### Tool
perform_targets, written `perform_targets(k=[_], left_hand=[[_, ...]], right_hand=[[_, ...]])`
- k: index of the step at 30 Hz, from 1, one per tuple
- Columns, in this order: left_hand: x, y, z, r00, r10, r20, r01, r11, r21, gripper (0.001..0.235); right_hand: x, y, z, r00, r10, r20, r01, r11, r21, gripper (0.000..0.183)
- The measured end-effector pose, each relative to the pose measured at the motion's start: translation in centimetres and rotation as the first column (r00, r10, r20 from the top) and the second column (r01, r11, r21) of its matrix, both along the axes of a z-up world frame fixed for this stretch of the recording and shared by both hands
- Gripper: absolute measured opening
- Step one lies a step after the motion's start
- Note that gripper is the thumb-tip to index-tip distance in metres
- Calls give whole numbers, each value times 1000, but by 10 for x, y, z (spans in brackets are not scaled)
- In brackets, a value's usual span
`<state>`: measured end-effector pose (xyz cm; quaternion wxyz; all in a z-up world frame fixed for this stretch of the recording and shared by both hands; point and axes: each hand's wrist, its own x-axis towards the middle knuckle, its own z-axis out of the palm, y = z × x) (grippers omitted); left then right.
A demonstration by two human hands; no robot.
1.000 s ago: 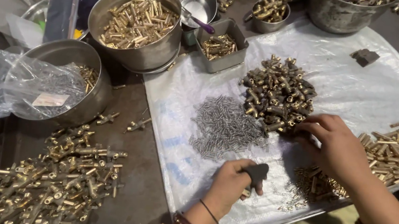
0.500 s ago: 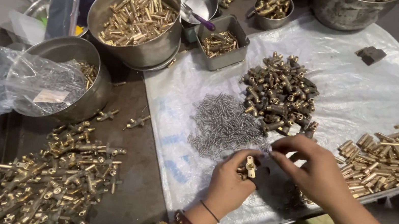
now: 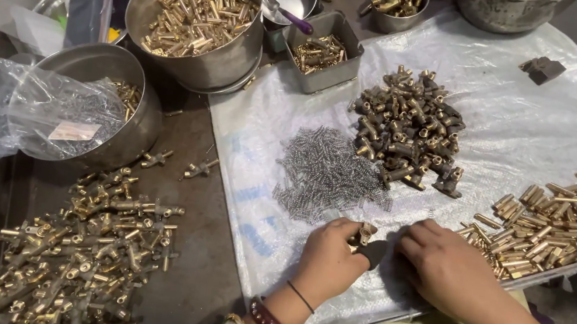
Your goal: Assembling small brass valve or pipe fittings by manually inserting metal pins into them at a workbench.
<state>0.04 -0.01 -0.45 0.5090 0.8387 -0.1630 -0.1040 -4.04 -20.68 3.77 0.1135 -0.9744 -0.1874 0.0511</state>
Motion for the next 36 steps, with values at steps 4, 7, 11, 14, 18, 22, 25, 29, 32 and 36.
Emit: perform_targets(k=[4, 7, 11, 14, 18, 22, 25, 29, 32, 36], left_hand=[[-4, 5, -9, 989, -144, 43, 142, 989, 41, 44], [-7, 4, 7, 980, -197, 25, 198, 977, -81, 47], [-5, 4, -8, 972, -229, -57, 227, 973, -44, 34], [-6, -2, -22, 952, -228, -206, 209, 972, -111, 28], [4, -6, -24, 881, -164, -444, 24, 952, -305, 39], [8, -4, -19, 815, -136, -563, -118, 913, -391, 43], [4, -8, -28, 846, -185, -500, -78, 885, -459, 28], [4, -4, 0, 870, -126, -477, 77, 990, -121, 37], [-2, -2, -19, 877, -275, -395, 129, 925, -356, 38], [0, -2, -2, 924, -133, -358, 106, 990, -93, 44]], right_hand=[[3, 3, 9, 941, -274, -196, 336, 815, 472, 28], [-2, 2, 0, 959, -194, -206, 279, 521, 807, 19], [-8, 14, -8, 991, -130, -11, 89, 613, 785, 17], [-11, 4, -14, 976, -166, 138, 7, 664, 748, 14], [10, -40, -6, 910, -404, 88, 338, 850, 405, 22], [11, -104, -15, 883, -396, 253, 429, 898, -92, 27], [9, -91, -12, 869, -413, 272, 455, 884, -110, 28], [14, -68, -7, 815, -564, 132, 564, 825, 36, 26], [3, -35, -7, 857, -484, -176, 485, 642, 594, 37], [0, -1, -21, 771, -248, -587, 635, 228, 738, 23]])
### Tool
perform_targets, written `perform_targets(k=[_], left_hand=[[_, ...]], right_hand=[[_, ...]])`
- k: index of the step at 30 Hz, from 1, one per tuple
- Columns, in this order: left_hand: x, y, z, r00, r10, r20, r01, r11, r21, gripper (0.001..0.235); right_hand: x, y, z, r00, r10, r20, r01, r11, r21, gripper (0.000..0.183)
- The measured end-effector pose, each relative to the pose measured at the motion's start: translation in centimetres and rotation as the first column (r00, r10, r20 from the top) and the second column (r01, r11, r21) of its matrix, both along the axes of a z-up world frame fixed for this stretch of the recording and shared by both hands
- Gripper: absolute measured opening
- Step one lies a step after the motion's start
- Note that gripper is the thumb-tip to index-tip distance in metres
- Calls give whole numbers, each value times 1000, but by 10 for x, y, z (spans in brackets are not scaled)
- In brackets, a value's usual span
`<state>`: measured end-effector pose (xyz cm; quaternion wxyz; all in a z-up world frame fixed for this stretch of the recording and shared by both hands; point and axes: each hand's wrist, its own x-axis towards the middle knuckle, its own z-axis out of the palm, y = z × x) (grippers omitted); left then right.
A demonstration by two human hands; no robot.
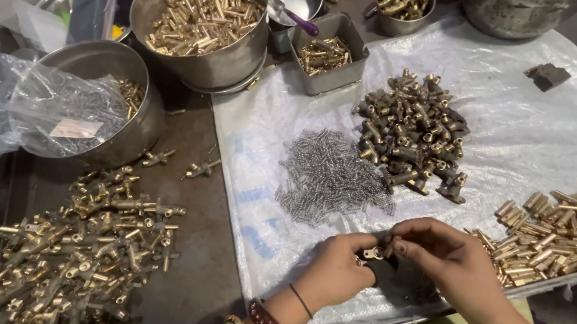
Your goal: Assembling small brass valve or pipe fittings by manually inserting metal pins into them at a workbench.
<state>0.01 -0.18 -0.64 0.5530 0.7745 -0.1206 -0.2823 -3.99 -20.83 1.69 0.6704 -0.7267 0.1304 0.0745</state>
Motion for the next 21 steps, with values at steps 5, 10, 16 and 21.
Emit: perform_targets(k=[5, 10, 16, 21], left_hand=[[-3, 0, -16, 997, -11, 70, 19, 993, -116, 44], [-5, 2, 9, 997, -78, 28, 77, 996, 34, 34], [-5, -2, -34, 953, -148, -265, 36, 923, -383, 34], [-3, 5, -46, 884, -347, -312, 74, 764, -641, 20]], right_hand=[[-3, -5, -25, 998, -56, 0, 55, 993, 107, 18], [-7, 6, -9, 999, -30, 10, 31, 999, -31, 15], [-6, 9, 7, 930, 164, 328, -116, 980, -162, 20], [-7, -8, 2, 887, 299, 353, -255, 953, -165, 22]])
